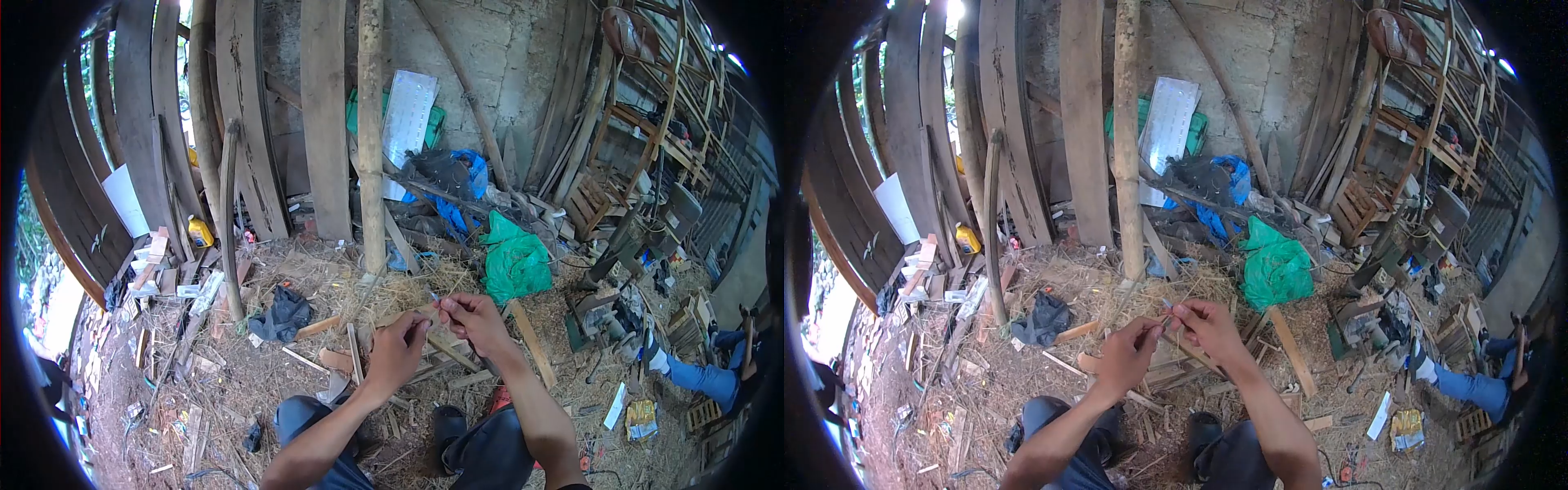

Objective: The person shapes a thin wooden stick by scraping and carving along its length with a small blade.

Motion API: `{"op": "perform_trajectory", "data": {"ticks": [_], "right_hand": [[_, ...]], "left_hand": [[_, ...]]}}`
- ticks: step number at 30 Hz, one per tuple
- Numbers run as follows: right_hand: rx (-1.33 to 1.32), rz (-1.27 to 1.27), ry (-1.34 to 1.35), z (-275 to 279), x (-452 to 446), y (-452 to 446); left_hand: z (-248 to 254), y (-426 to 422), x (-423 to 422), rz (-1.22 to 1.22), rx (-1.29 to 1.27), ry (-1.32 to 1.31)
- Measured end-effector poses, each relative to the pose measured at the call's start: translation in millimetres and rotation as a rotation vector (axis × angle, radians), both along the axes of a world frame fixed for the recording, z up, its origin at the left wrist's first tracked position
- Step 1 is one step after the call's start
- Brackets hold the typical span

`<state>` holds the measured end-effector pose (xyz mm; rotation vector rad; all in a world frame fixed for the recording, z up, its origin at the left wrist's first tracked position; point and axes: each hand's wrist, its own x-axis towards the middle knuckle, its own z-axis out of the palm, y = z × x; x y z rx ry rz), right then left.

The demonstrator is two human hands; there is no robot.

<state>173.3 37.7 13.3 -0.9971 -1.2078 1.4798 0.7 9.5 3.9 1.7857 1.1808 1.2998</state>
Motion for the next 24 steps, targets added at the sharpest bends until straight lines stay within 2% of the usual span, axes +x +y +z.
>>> {"op": "perform_trajectory", "data": {"ticks": [5,7,11,13,16,22,24], "right_hand": [[0.044,-0.118,-0.049,-5,6,6],[0.03,-0.117,0.023,-5,18,11],[0.043,-0.17,0.009,-7,21,13],[0.059,-0.408,0.109,-10,39,23],[0.127,-0.45,0.173,-7,64,25],[0.085,-0.158,0.038,9,7,-5],[0.077,0.027,-0.048,2,-10,-8]], "left_hand": [[-1,-2,-1,-0.003,-0.051,0.042],[-2,-4,-1,-0.017,-0.062,0.035],[-3,-4,0,-0.018,-0.002,0.013],[-5,-7,-1,-0.024,0.0,0.004],[-1,-8,-8,-0.005,-0.11,0.045],[-13,4,-10,0.034,-0.06,-0.03],[-12,3,-6,0.014,-0.052,-0.05]]}}
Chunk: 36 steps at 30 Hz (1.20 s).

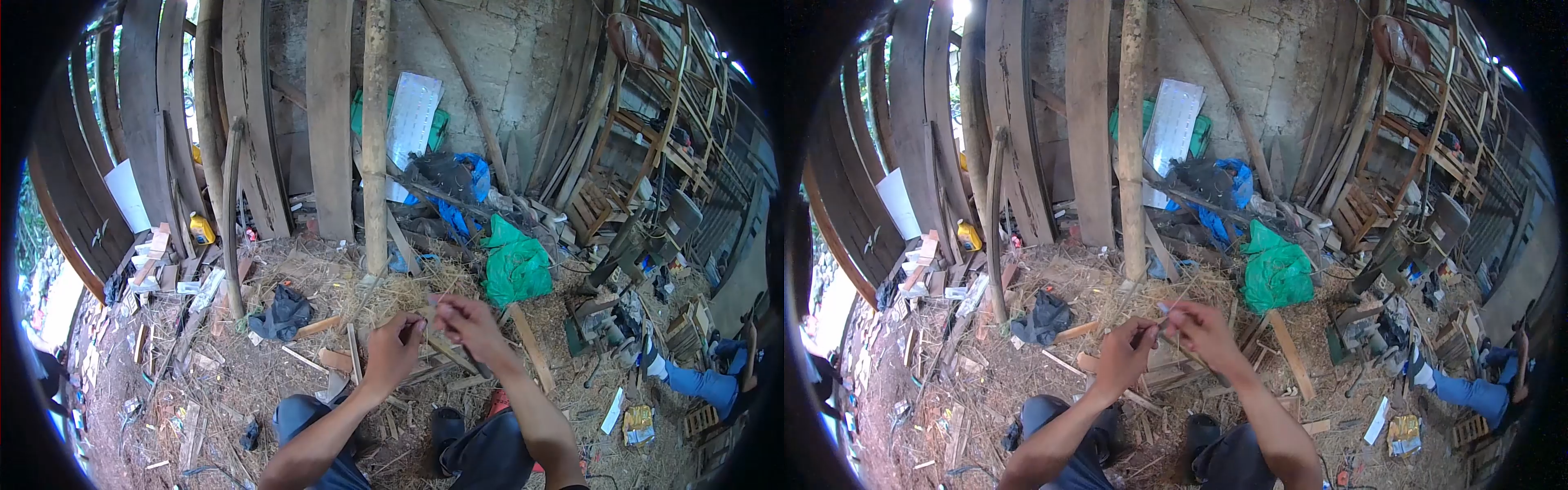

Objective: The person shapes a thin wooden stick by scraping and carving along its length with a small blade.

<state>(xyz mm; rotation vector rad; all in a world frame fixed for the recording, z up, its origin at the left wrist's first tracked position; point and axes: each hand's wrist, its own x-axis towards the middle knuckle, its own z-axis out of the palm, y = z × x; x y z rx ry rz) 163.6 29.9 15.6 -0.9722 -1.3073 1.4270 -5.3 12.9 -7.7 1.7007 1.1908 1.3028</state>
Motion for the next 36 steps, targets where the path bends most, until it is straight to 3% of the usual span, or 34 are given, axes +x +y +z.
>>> {"op": "perform_trajectory", "data": {"ticks": [7,11,13,16,24,26,27,36], "right_hand": [[-0.07,0.003,0.116,-6,3,11],[-0.041,-0.015,0.027,-7,9,15],[-0.035,-0.22,0.094,-12,20,23],[-0.012,-0.266,0.125,-1,49,26],[0.03,-0.18,0.165,8,22,5],[-0.041,0.006,-0.027,6,9,3],[-0.058,0.061,0.006,2,6,4],[-0.091,-0.003,0.068,-3,11,14]], "left_hand": [[14,-4,3,-0.034,-0.028,0.021],[6,-2,4,-0.026,-0.011,0.046],[12,-7,5,-0.016,0.012,0.029],[7,-10,1,-0.063,-0.101,0.047],[0,-2,-1,-0.052,-0.082,-0.072],[-1,0,1,-0.055,-0.072,-0.083],[2,-1,3,-0.064,-0.07,-0.082],[10,-2,7,-0.052,-0.069,-0.063]]}}
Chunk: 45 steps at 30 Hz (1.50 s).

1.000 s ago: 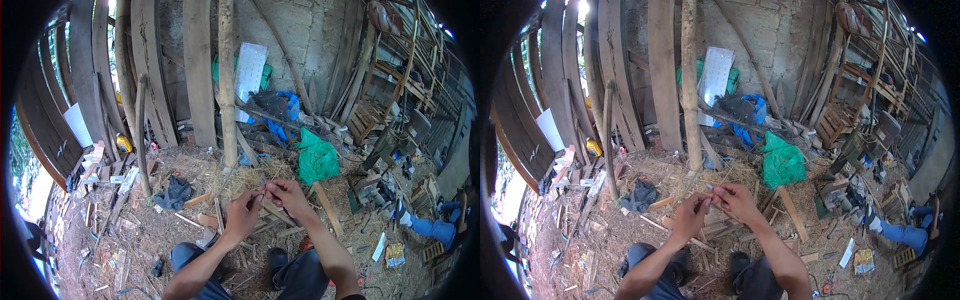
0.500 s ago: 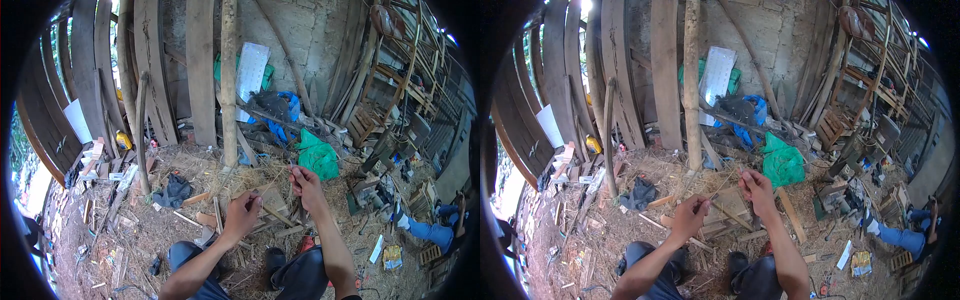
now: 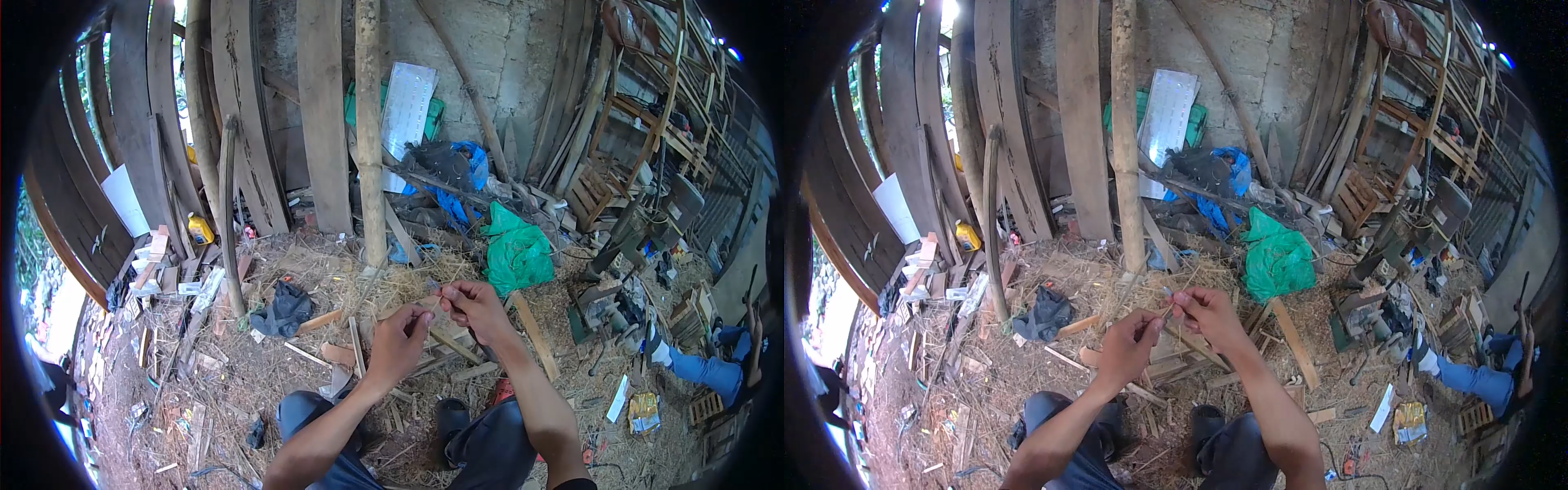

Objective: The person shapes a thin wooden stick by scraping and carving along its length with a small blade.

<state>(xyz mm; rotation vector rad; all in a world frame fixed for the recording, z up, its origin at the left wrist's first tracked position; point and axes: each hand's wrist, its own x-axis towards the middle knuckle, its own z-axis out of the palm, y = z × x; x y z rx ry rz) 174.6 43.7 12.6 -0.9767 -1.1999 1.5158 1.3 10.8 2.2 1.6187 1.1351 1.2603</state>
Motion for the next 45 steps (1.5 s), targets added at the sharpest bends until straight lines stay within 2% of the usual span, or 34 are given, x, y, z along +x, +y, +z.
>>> {"op": "perform_trajectory", "data": {"ticks": [5,8,10,11,14,18,20,21,23,26,27,28,31,33,34,37,41,45], "right_hand": [[0.004,-0.027,-0.008,5,-1,-1],[0.097,-0.03,-0.102,-5,-5,-2],[0.118,0.068,-0.137,-3,-11,-8],[0.127,-0.003,-0.206,-5,-7,-4],[0.115,-0.092,-0.039,-5,-11,-4],[0.124,0.038,-0.131,1,-12,-5],[0.142,-0.244,-0.051,0,-3,2],[0.137,-0.249,-0.052,-1,-1,-1],[0.057,-0.055,-0.118,3,2,-4],[0.065,-0.084,-0.118,0,-3,-4],[0.071,-0.159,0.01,-2,2,0],[0.066,-0.163,0.011,-3,7,-1],[0.031,-0.09,-0.008,5,11,-1],[-0.035,0.057,-0.028,7,4,-6],[-0.039,0.053,-0.024,4,6,-5],[0.028,-0.179,0.059,1,16,5],[-0.054,0.011,0.019,2,15,-1],[-0.042,-0.12,0.045,2,21,4]], "left_hand": [[0,1,0,0.004,-0.002,0.021],[-6,2,-1,-0.003,0.004,-0.043],[3,-2,-4,-0.022,-0.01,-0.032],[5,-2,-5,-0.021,-0.008,-0.029],[2,-2,-4,-0.005,-0.035,0.008],[-3,3,-5,-0.003,0.009,-0.025],[-3,-1,-6,-0.025,-0.028,-0.063],[-2,-1,-6,-0.027,-0.007,-0.041],[2,0,-4,-0.022,0.026,-0.026],[4,-4,-5,0.01,-0.011,0.046],[2,-3,-6,-0.009,-0.021,0.039],[0,-2,-5,-0.029,-0.027,0.03],[-4,-1,-4,-0.038,-0.01,-0.01],[1,0,-6,-0.073,-0.064,-0.027],[3,0,-7,-0.113,-0.125,-0.044],[-1,3,-8,-0.176,-0.157,-0.077],[-7,4,-8,-0.196,-0.123,-0.074],[-8,4,-7,-0.217,-0.187,-0.132]]}}
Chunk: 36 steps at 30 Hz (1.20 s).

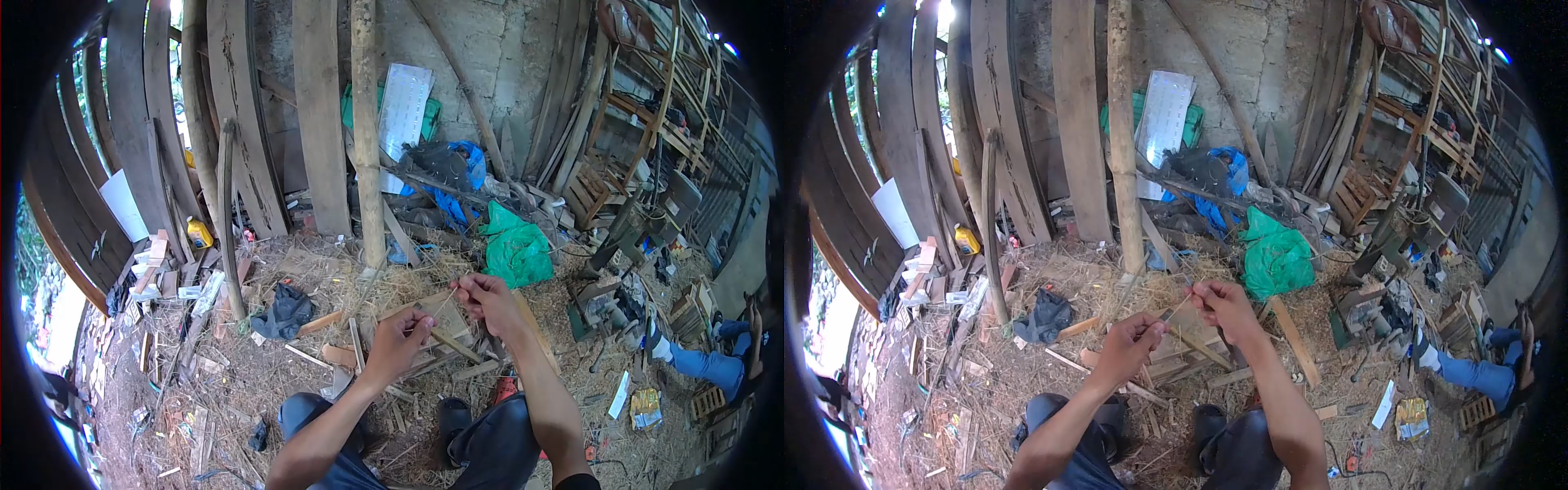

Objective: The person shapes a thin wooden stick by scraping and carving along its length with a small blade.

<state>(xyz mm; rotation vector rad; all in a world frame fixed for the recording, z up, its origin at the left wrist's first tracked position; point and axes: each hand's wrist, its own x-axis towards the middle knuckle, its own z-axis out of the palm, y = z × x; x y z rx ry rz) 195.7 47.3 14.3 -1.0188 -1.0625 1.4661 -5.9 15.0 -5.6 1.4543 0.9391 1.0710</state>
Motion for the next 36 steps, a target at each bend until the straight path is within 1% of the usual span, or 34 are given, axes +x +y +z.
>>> {"op": "perform_trajectory", "data": {"ticks": [4,6,7,9,10,11,13,14,15,16,18,20,21,23,24,25,27,28,29,31,32,34,35,36], "right_hand": [[0.049,-0.026,-0.002,4,-8,-4],[0.068,0.145,-0.142,8,-11,-10],[0.072,0.146,-0.142,7,-10,-7],[0.02,-0.138,-0.042,-5,-5,2],[0.036,-0.316,0.033,-9,0,9],[0.033,-0.318,0.032,-11,9,9],[0.098,-0.237,0.146,-4,20,10],[0.091,-0.235,0.137,-4,19,8],[0.091,-0.231,0.137,-2,16,6],[0.095,-0.205,0.097,-1,13,3],[0.096,-0.178,0.056,2,4,-3],[0.158,-0.069,0.008,9,-10,-9],[0.159,-0.068,0.006,10,-18,-12],[0.141,0.112,-0.105,9,-33,-18],[0.182,0.123,-0.201,3,-36,-16],[0.182,0.118,-0.198,2,-34,-14],[0.101,0.018,-0.047,2,-29,-9],[0.139,-0.051,-0.022,1,-24,-3],[0.138,-0.051,-0.022,1,-21,-5],[0.057,0.056,-0.122,6,-19,-9],[0.059,0.056,-0.122,6,-21,-10],[0.042,0.181,-0.149,2,-26,-13],[0.039,0.177,-0.146,0,-23,-12],[0.044,0.062,-0.091,-1,-17,-7]], "left_hand": [[1,1,0,0.002,-0.01,0.021],[-2,2,0,-0.001,0.013,-0.03],[-3,2,0,-0.002,0.025,-0.079],[-3,3,-3,-0.011,0.009,-0.064],[-3,1,-4,-0.02,-0.008,-0.056],[-1,-2,-4,-0.023,-0.011,-0.057],[4,-4,-5,0.029,0.006,-0.013],[5,-2,-5,0.032,0.01,-0.014],[5,-2,-5,0.092,0.059,0.025],[4,-2,-5,0.149,0.108,0.065],[3,0,-4,0.16,0.118,0.064],[2,1,-3,0.169,0.13,0.06],[3,1,-2,0.171,0.133,0.073],[2,1,1,0.172,0.138,0.086],[0,2,2,0.178,0.145,0.068],[-1,2,3,0.184,0.151,0.051],[5,-3,2,0.16,0.114,0.076],[8,-5,1,0.144,0.079,0.093],[5,-4,1,0.144,0.078,0.094],[0,-2,2,0.154,0.128,0.069],[-1,-1,2,0.154,0.131,0.068],[-1,-2,3,0.163,0.131,0.06],[-1,-2,3,0.159,0.128,0.063],[-1,-3,3,0.154,0.147,0.079]]}}
